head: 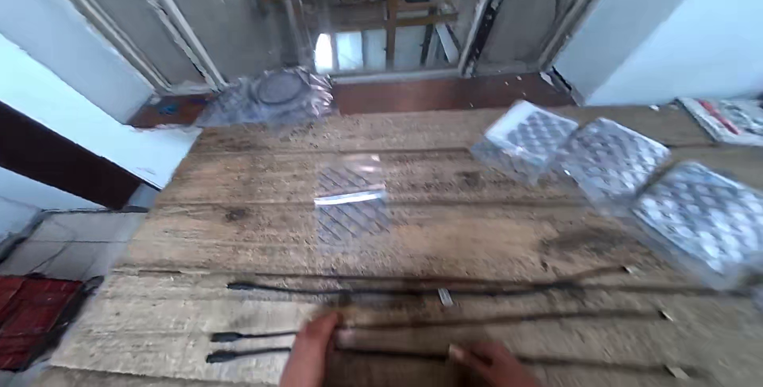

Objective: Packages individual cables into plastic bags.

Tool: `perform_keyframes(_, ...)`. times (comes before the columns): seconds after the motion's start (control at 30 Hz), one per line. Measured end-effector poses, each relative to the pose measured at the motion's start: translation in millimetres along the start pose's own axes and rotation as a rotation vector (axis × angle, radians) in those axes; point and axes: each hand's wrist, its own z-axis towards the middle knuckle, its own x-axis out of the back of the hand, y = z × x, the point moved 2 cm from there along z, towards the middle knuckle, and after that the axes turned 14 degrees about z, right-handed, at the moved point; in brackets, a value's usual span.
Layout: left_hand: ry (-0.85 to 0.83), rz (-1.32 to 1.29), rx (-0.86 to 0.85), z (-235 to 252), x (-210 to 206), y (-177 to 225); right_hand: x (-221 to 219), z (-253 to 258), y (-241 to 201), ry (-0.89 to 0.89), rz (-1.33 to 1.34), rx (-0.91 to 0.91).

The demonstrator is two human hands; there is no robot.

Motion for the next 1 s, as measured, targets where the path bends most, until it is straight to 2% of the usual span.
perform_keyframes(0.07, 0.059, -0.01, -0.123, -5.0, 11.8, -2.2, 38.3, -14.9, 24.0, 0.139, 0.438, -0.006)
perform_keyframes(0.13, 0.143, 0.0, -0.203, -9.3, 17.9, -2.3, 75.0, -21.3, 27.3, 0.42, 0.838, 0.126)
perform_keyframes(0.2, 0.199, 0.022, -0.217, -11.8, 20.7, -1.2, 93.8, -25.7, 18.2, 0.677, 1.002, 0.221)
perform_keyframes(0.27, 0.236, 0.006, -0.197, -12.5, 16.3, -0.8, 88.2, -32.2, 10.6, 0.711, 1.007, 0.252)
perform_keyframes(0.43, 0.251, -0.069, -0.207, -8.6, -0.3, 8.1, 46.7, -44.5, 16.6, 0.644, 1.012, 0.225)
perform_keyframes(0.57, 0.254, -0.107, -0.228, -11.2, 3.0, 35.1, 9.6, -54.4, 15.9, 0.592, 0.992, 0.17)
perform_keyframes(0.63, 0.278, -0.09, -0.251, -8.6, 12.0, 29.0, 17.4, -60.7, 11.3, 0.623, 0.996, 0.195)
perform_keyframes(0.73, 0.221, -0.032, -0.284, -6.7, 13.1, -6.0, 61.3, -77.6, 18.0, 0.634, 1.029, 0.213)
perform_keyframes(0.8, 0.194, -0.004, -0.284, -6.0, 6.1, -14.4, 88.9, -85.1, 19.9, 0.733, 1.062, 0.235)
perform_keyframes(0.87, 0.147, -0.001, -0.276, -7.3, -6.3, -7.6, 97.0, -89.8, 20.5, 0.823, 1.051, 0.263)
perform_keyframes(1.0, 0.051, 0.042, -0.343, -9.2, -39.3, 45.0, 90.0, -90.4, 23.9, 0.857, 1.003, 0.267)
